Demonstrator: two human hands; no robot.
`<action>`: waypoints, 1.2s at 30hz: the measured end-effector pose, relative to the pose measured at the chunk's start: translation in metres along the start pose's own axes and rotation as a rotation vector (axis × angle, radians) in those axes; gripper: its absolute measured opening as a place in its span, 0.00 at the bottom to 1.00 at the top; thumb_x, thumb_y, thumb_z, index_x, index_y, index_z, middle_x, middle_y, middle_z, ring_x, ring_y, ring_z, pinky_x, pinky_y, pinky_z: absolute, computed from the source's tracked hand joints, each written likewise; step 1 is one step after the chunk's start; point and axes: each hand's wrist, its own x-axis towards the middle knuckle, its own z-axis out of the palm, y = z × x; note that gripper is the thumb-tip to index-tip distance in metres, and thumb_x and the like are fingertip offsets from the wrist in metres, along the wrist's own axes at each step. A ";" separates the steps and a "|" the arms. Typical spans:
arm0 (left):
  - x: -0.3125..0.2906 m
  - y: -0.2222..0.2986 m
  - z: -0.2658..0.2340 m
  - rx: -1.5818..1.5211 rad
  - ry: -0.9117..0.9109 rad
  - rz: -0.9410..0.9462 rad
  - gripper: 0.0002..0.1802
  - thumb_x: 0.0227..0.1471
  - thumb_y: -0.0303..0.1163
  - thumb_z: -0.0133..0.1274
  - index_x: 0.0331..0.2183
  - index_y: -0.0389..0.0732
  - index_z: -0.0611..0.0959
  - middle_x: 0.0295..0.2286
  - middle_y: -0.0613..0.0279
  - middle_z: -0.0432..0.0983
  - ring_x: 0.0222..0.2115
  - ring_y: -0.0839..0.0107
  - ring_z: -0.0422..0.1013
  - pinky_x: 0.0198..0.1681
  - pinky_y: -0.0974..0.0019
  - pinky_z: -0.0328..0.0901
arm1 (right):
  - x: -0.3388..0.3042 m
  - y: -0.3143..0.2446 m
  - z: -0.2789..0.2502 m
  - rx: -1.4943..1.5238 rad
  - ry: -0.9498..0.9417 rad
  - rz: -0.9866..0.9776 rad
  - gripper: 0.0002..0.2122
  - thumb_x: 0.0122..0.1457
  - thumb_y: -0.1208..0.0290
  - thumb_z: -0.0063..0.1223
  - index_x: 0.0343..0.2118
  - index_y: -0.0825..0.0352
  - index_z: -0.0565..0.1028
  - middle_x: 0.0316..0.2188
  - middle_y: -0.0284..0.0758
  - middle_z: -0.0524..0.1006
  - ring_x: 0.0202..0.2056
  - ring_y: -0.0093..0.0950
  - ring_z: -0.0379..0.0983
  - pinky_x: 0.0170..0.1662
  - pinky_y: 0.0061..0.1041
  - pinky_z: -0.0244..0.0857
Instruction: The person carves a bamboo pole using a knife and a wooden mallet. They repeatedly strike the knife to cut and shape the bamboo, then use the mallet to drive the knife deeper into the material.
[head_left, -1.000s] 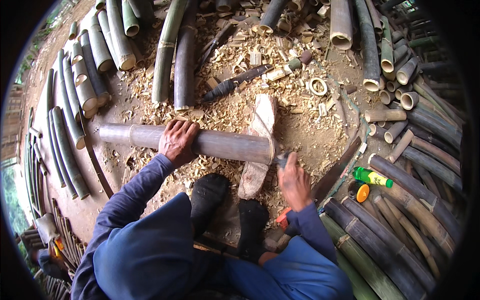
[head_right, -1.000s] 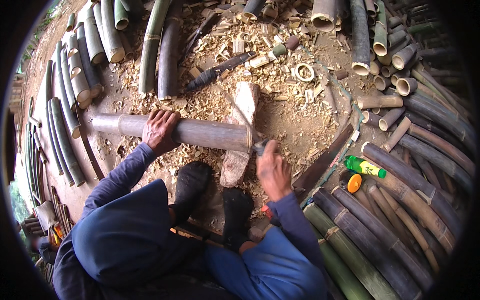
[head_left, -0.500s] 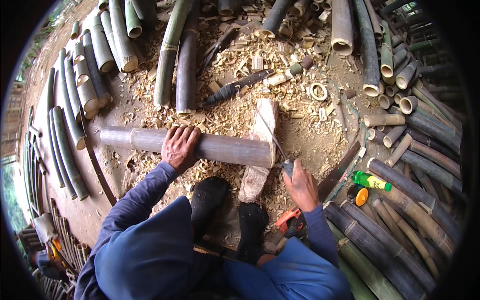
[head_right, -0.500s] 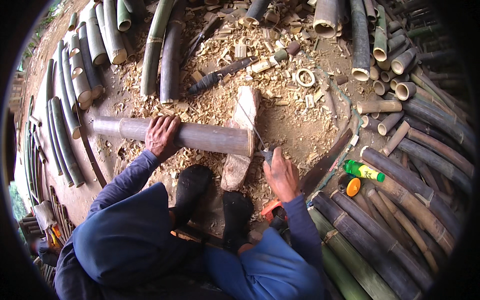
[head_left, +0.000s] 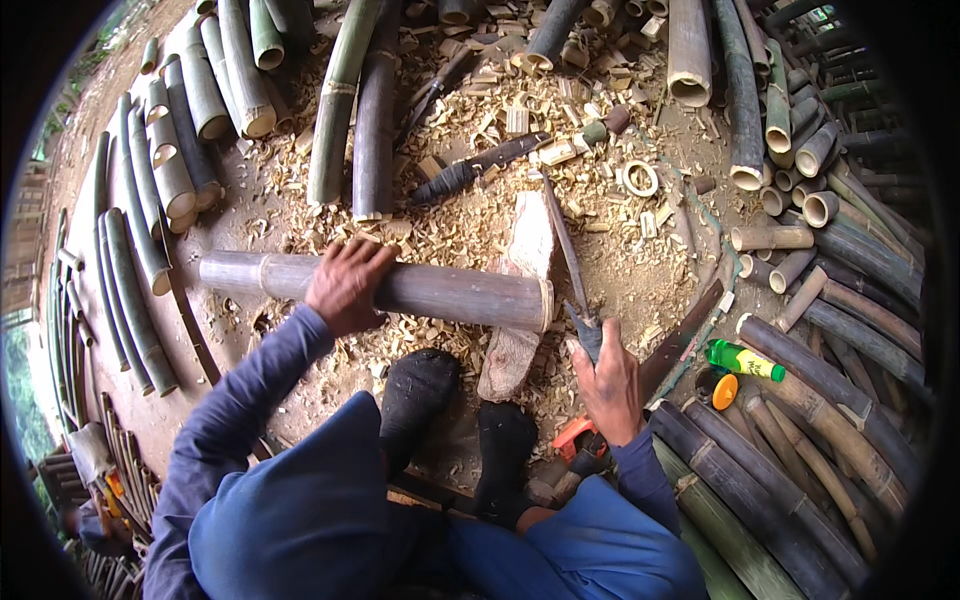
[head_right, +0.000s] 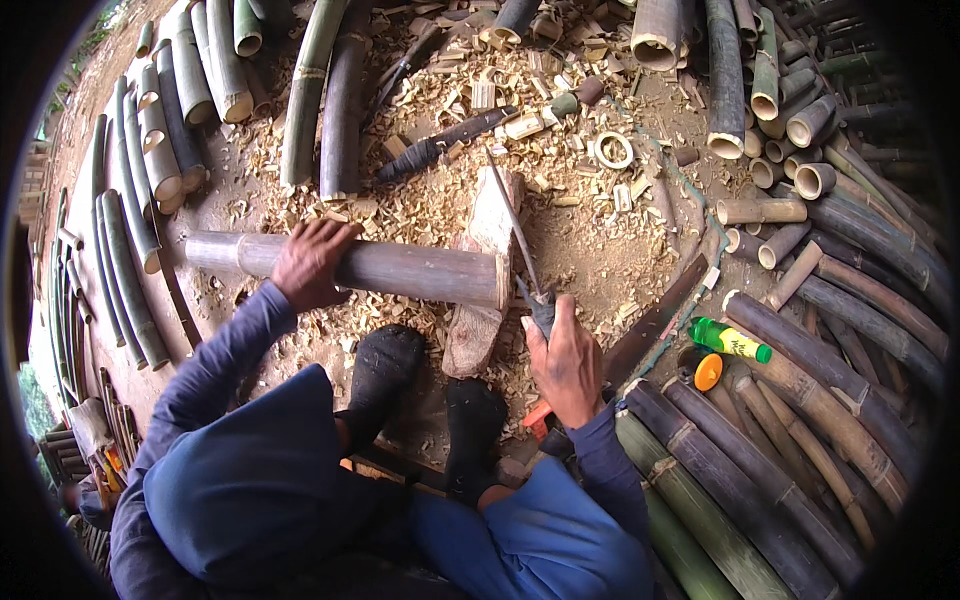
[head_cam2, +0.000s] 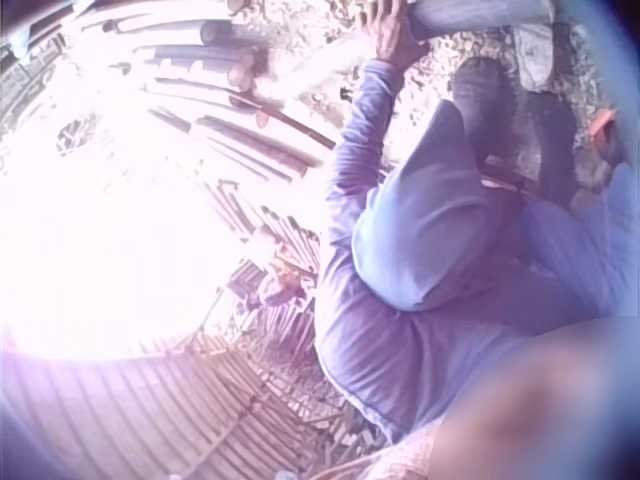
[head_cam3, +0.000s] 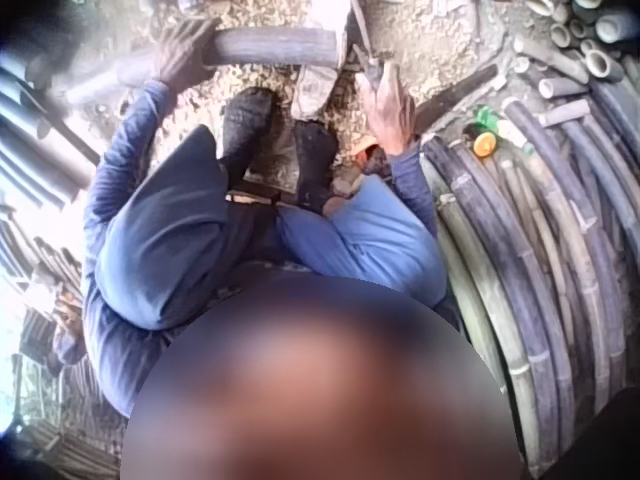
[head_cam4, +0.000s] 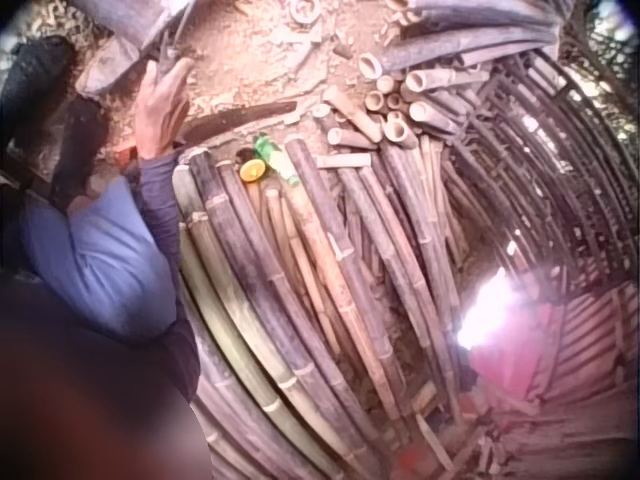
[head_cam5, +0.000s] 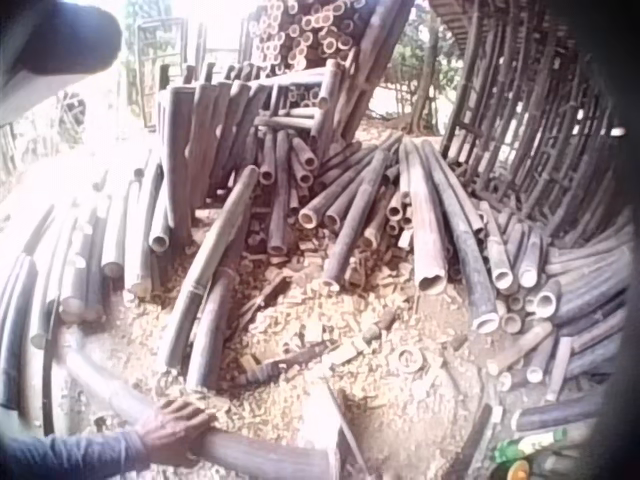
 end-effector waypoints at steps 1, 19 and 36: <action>0.006 -0.016 0.002 -0.045 0.005 0.038 0.44 0.23 0.43 0.72 0.48 0.44 0.76 0.43 0.58 0.75 0.48 0.57 0.71 0.54 0.51 0.62 | -0.004 -0.004 -0.005 0.018 -0.002 -0.048 0.17 0.64 0.67 0.59 0.48 0.71 0.67 0.32 0.51 0.81 0.31 0.49 0.81 0.33 0.41 0.74; -0.002 -0.010 0.030 -0.017 0.394 0.127 0.36 0.25 0.35 0.69 0.43 0.42 0.77 0.38 0.53 0.76 0.44 0.51 0.72 0.54 0.49 0.63 | -0.002 -0.003 0.023 0.053 0.101 -0.143 0.16 0.64 0.66 0.56 0.46 0.70 0.65 0.27 0.52 0.78 0.26 0.48 0.79 0.25 0.38 0.71; -0.013 -0.014 0.046 0.034 0.400 0.067 0.42 0.30 0.35 0.70 0.51 0.37 0.75 0.45 0.52 0.75 0.49 0.52 0.71 0.58 0.49 0.62 | 0.007 0.016 0.021 -0.110 -0.042 -0.055 0.16 0.65 0.65 0.55 0.46 0.69 0.63 0.25 0.50 0.78 0.27 0.54 0.78 0.29 0.47 0.73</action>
